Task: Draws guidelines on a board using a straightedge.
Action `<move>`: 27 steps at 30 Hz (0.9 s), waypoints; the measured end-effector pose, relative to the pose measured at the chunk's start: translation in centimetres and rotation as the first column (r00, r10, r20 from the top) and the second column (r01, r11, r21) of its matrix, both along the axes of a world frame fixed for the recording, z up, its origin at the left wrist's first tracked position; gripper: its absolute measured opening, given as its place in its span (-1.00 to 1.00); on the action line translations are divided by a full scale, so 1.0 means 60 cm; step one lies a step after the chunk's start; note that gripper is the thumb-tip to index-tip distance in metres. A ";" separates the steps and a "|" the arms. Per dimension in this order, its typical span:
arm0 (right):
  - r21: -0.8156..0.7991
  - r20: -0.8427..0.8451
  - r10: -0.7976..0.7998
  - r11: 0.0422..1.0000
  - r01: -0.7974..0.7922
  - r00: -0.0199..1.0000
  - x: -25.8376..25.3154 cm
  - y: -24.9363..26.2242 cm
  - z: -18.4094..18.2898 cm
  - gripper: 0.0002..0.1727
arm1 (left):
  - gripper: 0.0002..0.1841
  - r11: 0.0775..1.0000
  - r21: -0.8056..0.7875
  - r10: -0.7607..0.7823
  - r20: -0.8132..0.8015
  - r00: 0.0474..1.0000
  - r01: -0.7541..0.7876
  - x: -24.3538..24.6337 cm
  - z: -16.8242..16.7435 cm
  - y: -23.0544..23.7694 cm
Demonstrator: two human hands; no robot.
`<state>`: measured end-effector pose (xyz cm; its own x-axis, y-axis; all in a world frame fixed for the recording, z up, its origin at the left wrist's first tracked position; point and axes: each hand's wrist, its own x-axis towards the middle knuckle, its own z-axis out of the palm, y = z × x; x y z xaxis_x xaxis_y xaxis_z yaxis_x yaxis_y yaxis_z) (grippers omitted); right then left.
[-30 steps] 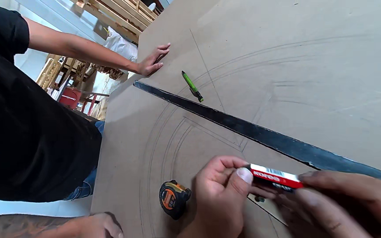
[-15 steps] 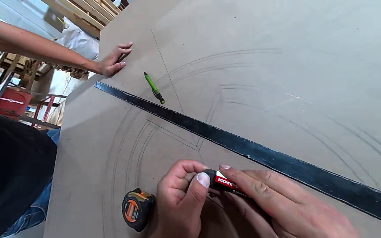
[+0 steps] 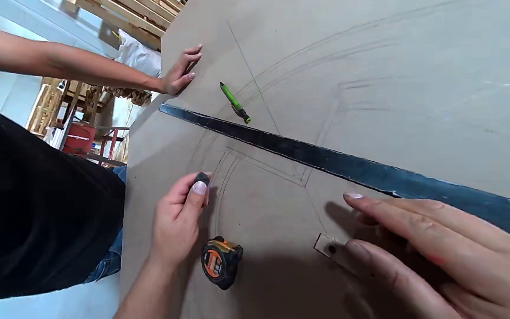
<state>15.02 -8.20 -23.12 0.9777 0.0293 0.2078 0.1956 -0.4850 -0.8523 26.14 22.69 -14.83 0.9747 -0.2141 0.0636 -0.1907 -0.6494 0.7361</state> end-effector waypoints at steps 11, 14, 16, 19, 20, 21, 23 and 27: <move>-0.027 0.019 -0.041 0.999 0.041 0.999 0.000 0.001 -0.008 -0.59 | -0.83 0.761 0.648 -0.172 0.208 0.963 -0.004 0.090 -0.063 -0.052; -0.024 0.017 -0.032 0.999 0.032 0.999 -0.001 0.002 -0.008 -0.60 | -0.81 0.760 0.650 -0.176 0.245 0.954 -0.027 0.081 -0.072 -0.054; -0.027 0.012 -0.028 0.999 0.028 1.000 0.000 0.001 -0.007 -0.60 | -0.79 0.760 0.650 -0.247 0.279 0.928 0.006 0.073 -0.075 -0.056; -0.029 0.015 -0.029 0.999 0.030 0.999 0.000 0.004 -0.008 -0.61 | -0.80 0.741 0.671 -0.226 0.275 0.934 -0.018 0.083 -0.075 -0.051; -0.029 0.010 -0.031 0.999 0.031 0.999 0.000 0.004 -0.008 -0.61 | -0.80 0.740 0.672 -0.200 0.261 0.944 -0.029 0.084 -0.073 -0.053; -0.030 0.012 -0.032 0.999 0.032 0.999 0.000 0.003 -0.008 -0.61 | -0.81 0.745 0.667 -0.194 0.251 0.948 -0.024 0.081 -0.071 -0.057; -0.025 0.018 -0.027 0.999 0.027 0.999 0.000 0.001 -0.009 -0.61 | -0.82 0.757 0.653 -0.225 0.251 0.942 0.007 0.079 -0.069 -0.061; -0.030 -0.002 -0.018 0.999 0.018 1.000 0.000 0.003 -0.007 -0.61 | -0.84 0.762 0.647 -0.152 0.222 0.963 -0.028 0.087 -0.068 -0.064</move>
<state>15.02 -8.00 -23.56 0.9786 0.0177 0.2049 0.1847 -0.5135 -0.8380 31.37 18.88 -18.91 0.9278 -0.3518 0.1240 -0.3623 -0.9290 0.0751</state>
